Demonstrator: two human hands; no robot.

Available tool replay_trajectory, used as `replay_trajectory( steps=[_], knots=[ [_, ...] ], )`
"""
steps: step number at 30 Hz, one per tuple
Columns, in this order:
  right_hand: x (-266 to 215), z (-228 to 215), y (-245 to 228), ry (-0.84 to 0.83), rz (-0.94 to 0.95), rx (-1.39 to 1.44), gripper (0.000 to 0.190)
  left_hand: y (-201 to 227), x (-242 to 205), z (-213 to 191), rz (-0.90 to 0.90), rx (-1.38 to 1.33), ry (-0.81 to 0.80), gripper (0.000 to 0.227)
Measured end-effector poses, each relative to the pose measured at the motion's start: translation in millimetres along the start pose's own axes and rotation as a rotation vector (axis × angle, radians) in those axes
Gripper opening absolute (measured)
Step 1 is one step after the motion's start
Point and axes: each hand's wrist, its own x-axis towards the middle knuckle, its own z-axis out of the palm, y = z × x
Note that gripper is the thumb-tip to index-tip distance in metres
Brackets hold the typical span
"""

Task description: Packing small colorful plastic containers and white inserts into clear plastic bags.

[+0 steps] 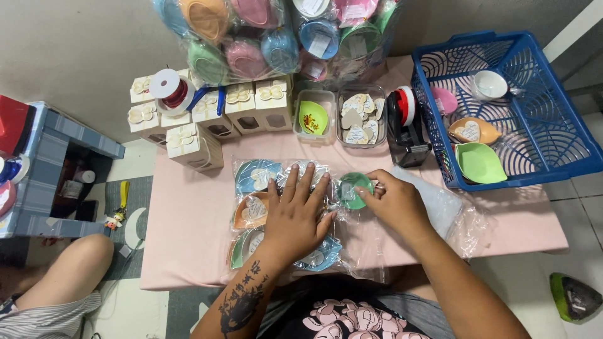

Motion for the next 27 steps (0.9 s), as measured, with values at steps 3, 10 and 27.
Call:
replay_trajectory(
  steps=[3,10,27],
  knots=[
    [11.1,23.0,31.0,0.17,-0.233,-0.097,0.034,-0.8,0.3,1.5,0.005,0.01,0.013,0.072],
    [0.9,24.6,42.9,0.256,-0.598,0.009,0.024,-2.3,1.1,2.5,0.018,-0.005,0.022,0.074],
    [-18.7,-9.7,15.4,0.0,-0.648,-0.393,0.031,-1.0,-0.4,0.3,0.016,-0.008,0.032,0.073]
  ],
)
